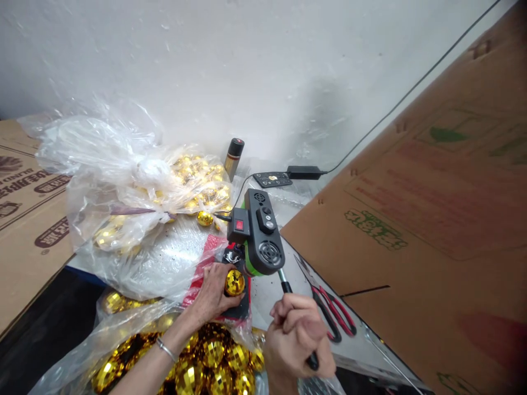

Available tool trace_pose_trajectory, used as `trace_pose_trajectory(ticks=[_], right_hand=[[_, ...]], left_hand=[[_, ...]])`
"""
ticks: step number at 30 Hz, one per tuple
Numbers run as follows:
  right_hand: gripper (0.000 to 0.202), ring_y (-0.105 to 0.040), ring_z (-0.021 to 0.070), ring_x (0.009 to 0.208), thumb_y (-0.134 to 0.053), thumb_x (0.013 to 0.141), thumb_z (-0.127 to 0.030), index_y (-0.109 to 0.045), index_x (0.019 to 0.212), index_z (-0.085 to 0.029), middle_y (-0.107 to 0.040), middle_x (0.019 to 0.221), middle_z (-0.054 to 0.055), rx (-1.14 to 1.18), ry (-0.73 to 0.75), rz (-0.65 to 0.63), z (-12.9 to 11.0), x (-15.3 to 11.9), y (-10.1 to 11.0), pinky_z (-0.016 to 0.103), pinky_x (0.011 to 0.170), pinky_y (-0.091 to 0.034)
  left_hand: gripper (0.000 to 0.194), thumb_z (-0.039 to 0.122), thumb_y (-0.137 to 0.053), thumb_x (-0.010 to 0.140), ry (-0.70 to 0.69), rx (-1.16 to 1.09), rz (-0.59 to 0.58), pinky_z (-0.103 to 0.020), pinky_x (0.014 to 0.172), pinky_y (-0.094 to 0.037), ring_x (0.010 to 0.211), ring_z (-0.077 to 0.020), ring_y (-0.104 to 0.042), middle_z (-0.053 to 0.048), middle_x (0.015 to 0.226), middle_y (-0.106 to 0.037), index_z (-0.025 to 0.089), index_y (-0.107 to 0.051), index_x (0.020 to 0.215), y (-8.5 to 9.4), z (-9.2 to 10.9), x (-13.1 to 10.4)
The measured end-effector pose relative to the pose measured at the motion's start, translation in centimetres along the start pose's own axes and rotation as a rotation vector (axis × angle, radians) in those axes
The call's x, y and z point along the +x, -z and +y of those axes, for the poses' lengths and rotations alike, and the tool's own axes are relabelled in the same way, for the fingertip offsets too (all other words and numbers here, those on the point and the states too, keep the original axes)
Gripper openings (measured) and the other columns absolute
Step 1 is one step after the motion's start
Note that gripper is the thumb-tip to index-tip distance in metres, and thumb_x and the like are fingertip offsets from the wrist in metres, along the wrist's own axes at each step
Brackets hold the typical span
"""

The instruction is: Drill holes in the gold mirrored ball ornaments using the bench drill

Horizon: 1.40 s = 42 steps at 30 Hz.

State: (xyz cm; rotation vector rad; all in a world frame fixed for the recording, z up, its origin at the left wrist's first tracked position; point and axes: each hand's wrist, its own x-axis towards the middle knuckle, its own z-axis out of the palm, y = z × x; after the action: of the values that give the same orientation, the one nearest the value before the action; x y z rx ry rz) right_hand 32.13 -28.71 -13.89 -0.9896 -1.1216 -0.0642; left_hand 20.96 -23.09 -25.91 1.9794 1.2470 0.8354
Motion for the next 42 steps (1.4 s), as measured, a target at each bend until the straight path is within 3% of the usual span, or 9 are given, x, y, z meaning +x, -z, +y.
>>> trace_pose_trajectory(ticks=[3,14,19,21,24,29,32,35,42], right_hand=[[0.045,-0.048,0.0106,0.055,-0.053,0.108,-0.022,-0.047,0.064,-0.021,-0.041,0.056,-0.005,0.011,-0.015,0.081,-1.7,1.8,-0.2,0.024,0.047,-0.036],[0.043,-0.053,0.0097,0.056,-0.054,0.108,-0.024,-0.052,0.066,-0.019,-0.052,0.060,-0.004,-0.073,-0.034,-0.020,-2.0,2.6,0.1,0.023,0.051,-0.038],[0.036,-0.057,0.0089,0.059,-0.054,0.108,-0.025,-0.059,0.073,-0.019,-0.062,0.069,-0.002,-0.112,-0.006,-0.081,-1.8,2.9,0.4,0.023,0.056,-0.041],[0.039,-0.062,0.0100,0.063,-0.052,0.109,-0.027,-0.059,0.072,-0.019,-0.067,0.076,-0.001,-0.102,0.002,-0.138,-1.5,2.9,0.6,0.024,0.059,-0.043],[0.044,-0.064,0.0120,0.068,-0.048,0.111,-0.029,-0.057,0.069,-0.020,-0.065,0.073,-0.001,-0.048,-0.023,-0.156,-1.1,2.7,0.6,0.026,0.063,-0.046],[0.044,-0.059,0.0114,0.064,-0.051,0.110,-0.029,-0.055,0.067,-0.020,-0.058,0.066,-0.003,-0.014,-0.062,-0.105,-0.9,2.0,0.1,0.026,0.062,-0.044],[0.045,-0.060,0.0120,0.067,-0.051,0.110,-0.028,-0.053,0.066,-0.020,-0.055,0.065,-0.003,-0.007,-0.051,-0.090,-0.8,1.9,0.1,0.026,0.063,-0.044],[0.045,-0.060,0.0122,0.066,-0.050,0.110,-0.029,-0.053,0.066,-0.021,-0.055,0.065,-0.003,-0.025,-0.043,-0.100,-0.8,1.8,0.1,0.026,0.062,-0.043],[0.044,-0.060,0.0124,0.066,-0.049,0.110,-0.028,-0.053,0.067,-0.021,-0.058,0.068,-0.002,-0.022,-0.057,-0.091,-0.7,1.5,0.0,0.027,0.062,-0.043]], left_hand=[[0.053,0.023,-0.086,0.077,-0.006,0.010,0.024,-0.048,0.094,-0.047,0.109,-0.0331,-0.061,-0.009,0.115,-0.068,0.021,-0.064,0.125,-0.3,-0.3,0.0],[0.053,0.030,-0.085,0.079,-0.103,-0.070,0.083,-0.052,0.097,-0.053,0.111,-0.0340,-0.065,-0.012,0.120,-0.071,0.020,-0.063,0.126,0.1,-1.3,-0.8],[0.054,0.037,-0.085,0.081,-0.119,-0.069,0.132,-0.051,0.097,-0.057,0.111,-0.0332,-0.068,-0.012,0.120,-0.073,0.020,-0.063,0.127,0.7,-0.5,-1.4],[0.058,0.044,-0.085,0.082,-0.127,-0.050,0.123,-0.049,0.096,-0.059,0.111,-0.0327,-0.071,-0.012,0.121,-0.074,0.021,-0.062,0.129,1.6,-0.3,-3.2],[0.069,0.059,-0.082,0.084,-0.160,0.064,0.060,-0.046,0.093,-0.063,0.109,-0.0329,-0.075,-0.013,0.123,-0.076,0.023,-0.058,0.137,3.4,-1.2,-8.0],[0.061,0.061,-0.061,0.100,0.027,0.401,0.146,-0.048,0.097,-0.062,0.114,-0.0350,-0.075,-0.018,0.129,-0.076,0.020,-0.053,0.144,4.8,-5.8,-17.7],[0.057,0.056,-0.051,0.104,0.129,0.503,0.138,-0.051,0.103,-0.059,0.122,-0.0364,-0.072,-0.019,0.136,-0.073,0.019,-0.052,0.147,4.2,-8.4,-20.6],[0.054,0.049,-0.044,0.106,0.171,0.547,0.050,-0.054,0.106,-0.056,0.130,-0.0372,-0.067,-0.020,0.142,-0.069,0.017,-0.055,0.147,2.9,-9.9,-20.6],[0.056,0.051,-0.044,0.102,0.276,0.609,-0.134,-0.059,0.113,-0.048,0.138,-0.0406,-0.060,-0.022,0.141,-0.070,0.013,-0.065,0.138,0.5,-10.7,-17.6]])
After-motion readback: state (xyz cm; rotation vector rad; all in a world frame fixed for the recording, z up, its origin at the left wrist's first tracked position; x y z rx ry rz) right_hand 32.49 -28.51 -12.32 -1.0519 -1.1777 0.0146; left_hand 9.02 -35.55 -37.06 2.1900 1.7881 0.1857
